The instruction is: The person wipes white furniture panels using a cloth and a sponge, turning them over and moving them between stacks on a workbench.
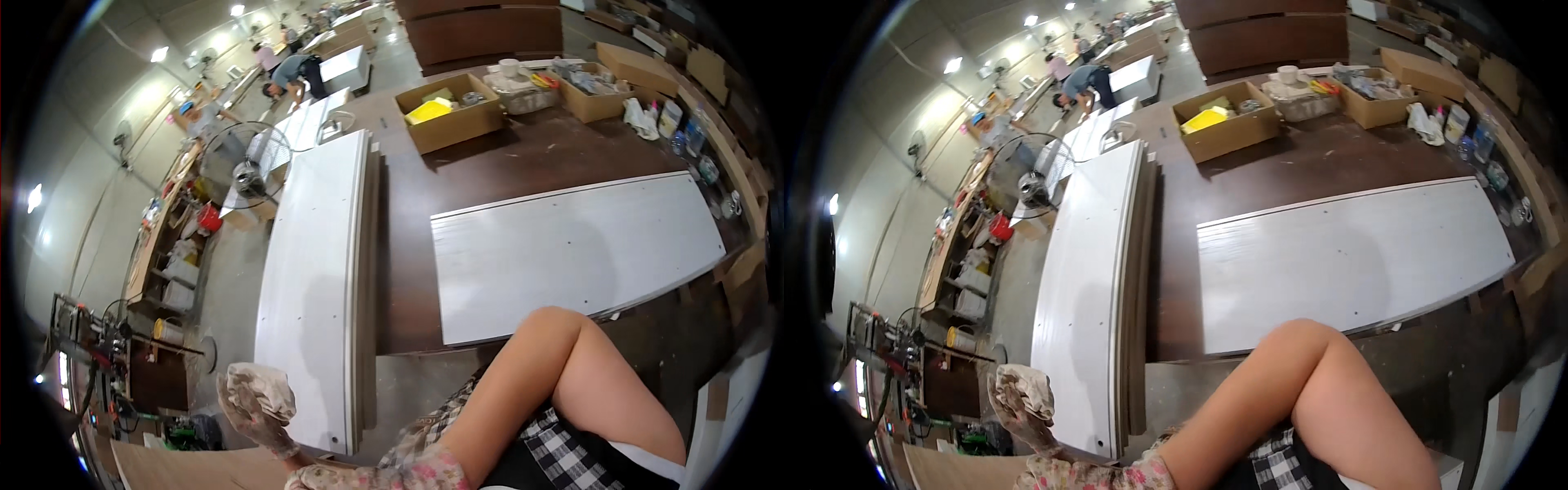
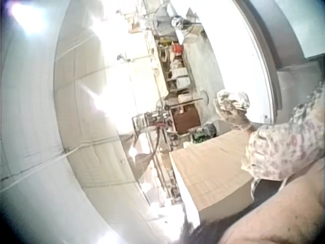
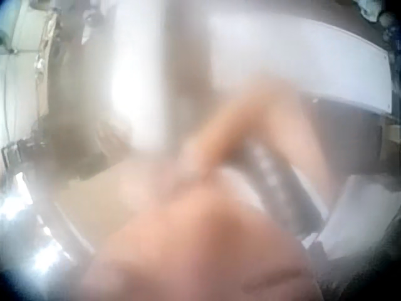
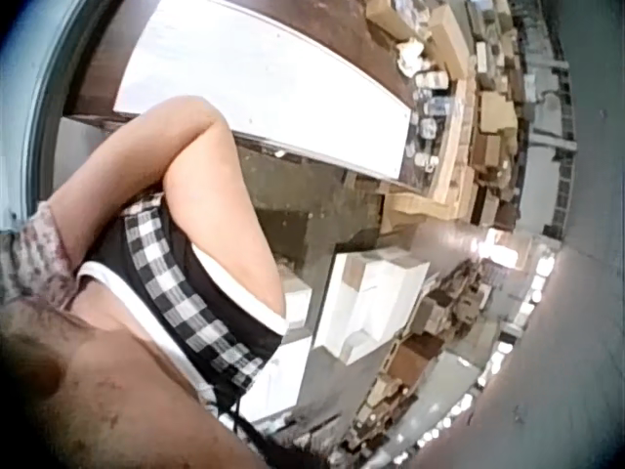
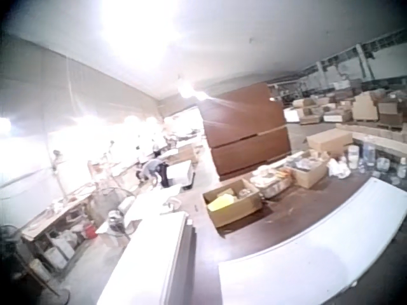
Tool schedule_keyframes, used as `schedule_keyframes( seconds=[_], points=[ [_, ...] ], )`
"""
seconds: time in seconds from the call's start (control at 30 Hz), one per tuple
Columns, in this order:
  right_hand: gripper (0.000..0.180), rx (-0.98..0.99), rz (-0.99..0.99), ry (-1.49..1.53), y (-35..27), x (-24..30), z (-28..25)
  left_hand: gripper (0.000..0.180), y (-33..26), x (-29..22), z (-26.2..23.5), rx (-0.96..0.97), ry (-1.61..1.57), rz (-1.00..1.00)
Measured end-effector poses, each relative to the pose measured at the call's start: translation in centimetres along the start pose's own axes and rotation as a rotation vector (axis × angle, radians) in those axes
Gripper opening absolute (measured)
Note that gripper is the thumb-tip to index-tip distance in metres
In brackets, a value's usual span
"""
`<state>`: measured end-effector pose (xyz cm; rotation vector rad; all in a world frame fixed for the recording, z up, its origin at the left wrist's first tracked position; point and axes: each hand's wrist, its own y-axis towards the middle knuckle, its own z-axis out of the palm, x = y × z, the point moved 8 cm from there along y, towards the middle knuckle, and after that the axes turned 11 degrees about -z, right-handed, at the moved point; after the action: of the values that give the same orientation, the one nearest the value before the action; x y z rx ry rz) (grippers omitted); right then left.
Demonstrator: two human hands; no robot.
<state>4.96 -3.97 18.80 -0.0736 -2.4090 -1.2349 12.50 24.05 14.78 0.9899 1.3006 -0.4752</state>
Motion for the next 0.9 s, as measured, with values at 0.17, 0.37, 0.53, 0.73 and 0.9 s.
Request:
schedule_keyframes(
  seconds=[0.17,0.37,0.53,0.73,0.9],
  points=[
    [0.038,-0.182,0.223,0.119,-5.6,-0.9,-4.1,0.041,-1.9,-2.1,12.4,0.329,0.019,0.042],
    [0.045,-0.589,0.502,0.351,-15.7,-0.7,-11.8,0.035,-10.2,-3.6,27.1,0.751,0.041,0.104],
    [0.051,-1.270,0.708,0.444,-33.0,1.1,-23.9,0.027,-19.7,-3.7,39.7,0.853,0.089,0.132],
    [0.037,-1.181,0.945,-0.268,-44.1,4.8,-35.4,0.045,-31.5,-2.1,52.7,1.110,0.573,0.571],
    [0.038,-1.146,1.025,-0.269,-47.2,3.6,-37.2,0.045,-29.4,1.2,54.6,0.938,0.827,0.582]
  ],
)
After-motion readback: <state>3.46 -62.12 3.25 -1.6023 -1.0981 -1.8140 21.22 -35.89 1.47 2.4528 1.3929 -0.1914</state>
